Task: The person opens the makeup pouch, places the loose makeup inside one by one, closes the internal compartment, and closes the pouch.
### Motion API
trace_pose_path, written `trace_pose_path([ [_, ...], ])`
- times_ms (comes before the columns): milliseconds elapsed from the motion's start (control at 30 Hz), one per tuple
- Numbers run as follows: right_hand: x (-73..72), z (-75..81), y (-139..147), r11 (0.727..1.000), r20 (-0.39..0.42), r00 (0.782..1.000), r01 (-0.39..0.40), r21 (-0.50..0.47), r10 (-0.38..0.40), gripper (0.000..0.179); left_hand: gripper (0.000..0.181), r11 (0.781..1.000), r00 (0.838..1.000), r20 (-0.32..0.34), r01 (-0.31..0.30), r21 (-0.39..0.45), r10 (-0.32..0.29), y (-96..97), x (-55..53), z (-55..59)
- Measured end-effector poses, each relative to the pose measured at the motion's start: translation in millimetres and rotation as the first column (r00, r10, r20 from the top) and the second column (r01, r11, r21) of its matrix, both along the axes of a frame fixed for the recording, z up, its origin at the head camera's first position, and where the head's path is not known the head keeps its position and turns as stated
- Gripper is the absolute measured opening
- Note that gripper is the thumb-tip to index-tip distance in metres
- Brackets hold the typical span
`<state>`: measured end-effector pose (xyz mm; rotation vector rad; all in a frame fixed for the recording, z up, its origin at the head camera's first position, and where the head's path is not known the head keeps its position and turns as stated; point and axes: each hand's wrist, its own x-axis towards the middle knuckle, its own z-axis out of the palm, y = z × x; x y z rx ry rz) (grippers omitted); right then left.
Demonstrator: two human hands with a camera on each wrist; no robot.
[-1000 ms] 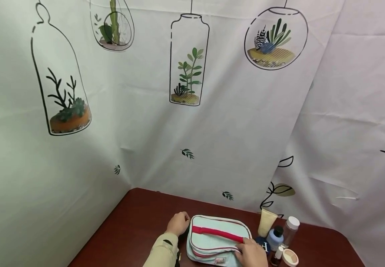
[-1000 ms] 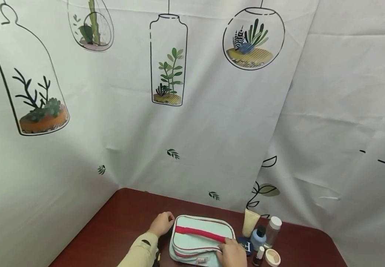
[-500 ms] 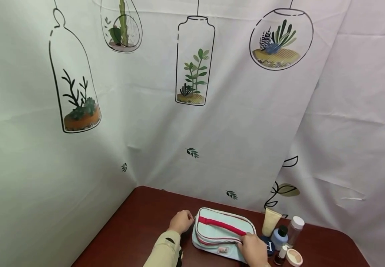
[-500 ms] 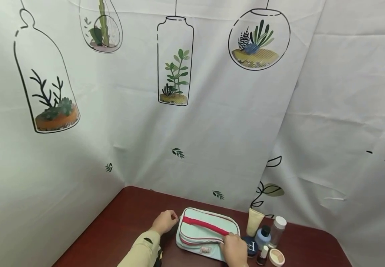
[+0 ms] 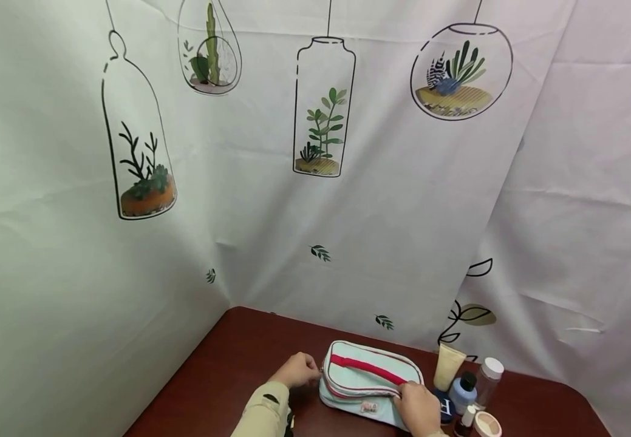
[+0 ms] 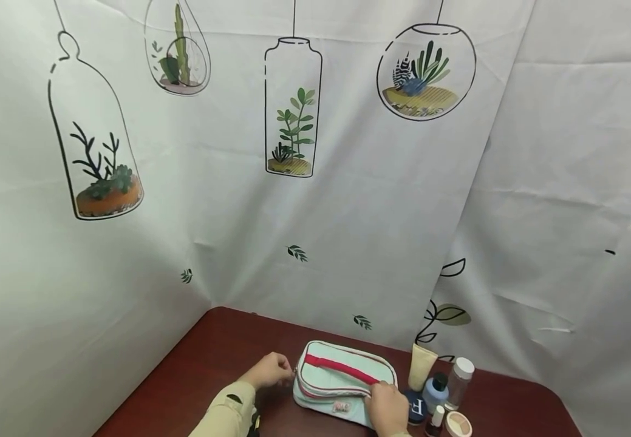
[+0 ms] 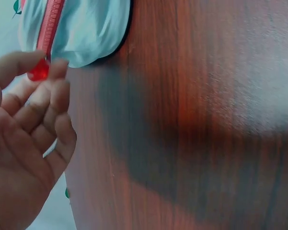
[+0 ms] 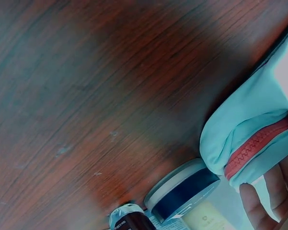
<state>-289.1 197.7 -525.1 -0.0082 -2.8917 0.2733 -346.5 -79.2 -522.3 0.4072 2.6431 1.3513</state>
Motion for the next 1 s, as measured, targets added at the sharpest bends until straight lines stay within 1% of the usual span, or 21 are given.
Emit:
trace_pose_path([
  [100,-1.8,2.5,1,1.0,-0.019,1.0,0.008,-0.01,-0.008,0.013,0.018,0.998,0.998,0.05,0.037,0.059,-0.04,0.1,0.5,0.9],
  [167,-2.8,4.5,2,1.0,0.002,1.0,0.019,-0.019,-0.019,0.012,0.015,0.992,0.992,0.095,0.069,0.107,-0.079,0.7,2.5,2.7],
  [300,-3.6,7.8,1,0.999,0.059,0.998,0.037,-0.035,-0.035,0.011,0.011,0.972,0.969,0.184,0.125,0.197,-0.162,2.0,8.4,4.5],
  [367,-3.2,8.3,-1,0.998,0.059,0.998,0.038,-0.045,-0.035,0.012,0.011,0.965,0.963,0.2,0.136,0.225,-0.183,3.2,11.4,3.9],
  [400,-3.1,8.1,-2,0.998,0.053,0.998,0.035,-0.05,-0.032,0.012,0.01,0.961,0.963,0.194,0.139,0.241,-0.188,4.0,12.5,2.7],
  [500,-3.3,6.8,-2,0.999,0.004,1.0,-0.015,-0.05,0.015,0.014,0.009,0.949,0.972,0.158,0.125,0.288,-0.176,7.6,15.7,-0.3],
  [567,-2.7,5.7,2,0.997,-0.005,0.998,-0.069,-0.033,0.069,0.018,0.008,0.952,0.979,0.14,0.101,0.289,-0.146,10.3,17.7,-4.5],
  [633,-2.0,6.3,8,0.989,0.006,0.99,-0.143,-0.024,0.144,0.023,0.007,0.961,0.986,0.123,0.073,0.268,-0.109,10.8,20.0,-8.3],
  [733,-1.2,9.9,19,0.968,0.028,0.968,-0.25,-0.029,0.251,0.033,0.007,0.977,0.993,0.101,0.035,0.209,-0.057,7.8,22.4,-12.7],
  [767,-1.1,11.2,23,0.96,0.026,0.96,-0.276,-0.034,0.277,0.036,0.007,0.98,0.994,0.097,0.028,0.196,-0.048,6.4,23.0,-13.3],
  [800,-1.0,12.9,27,0.953,0.018,0.953,-0.301,-0.034,0.301,0.039,0.008,0.982,0.995,0.097,0.022,0.185,-0.041,5.1,23.5,-13.3],
  [867,-0.6,15.0,35,0.946,0.014,0.946,-0.323,-0.016,0.324,0.044,0.009,0.986,0.993,0.11,0.013,0.166,-0.031,3.6,24.3,-12.4],
  [933,0.1,15.7,41,0.944,0.019,0.944,-0.329,0.013,0.329,0.042,0.01,0.988,0.989,0.142,0.013,0.156,-0.035,3.6,25.0,-10.5],
  [1000,1.3,14.4,45,0.941,0.007,0.942,-0.335,0.048,0.336,0.036,0.01,0.989,0.985,0.164,0.02,0.147,-0.045,4.7,25.3,-9.1],
])
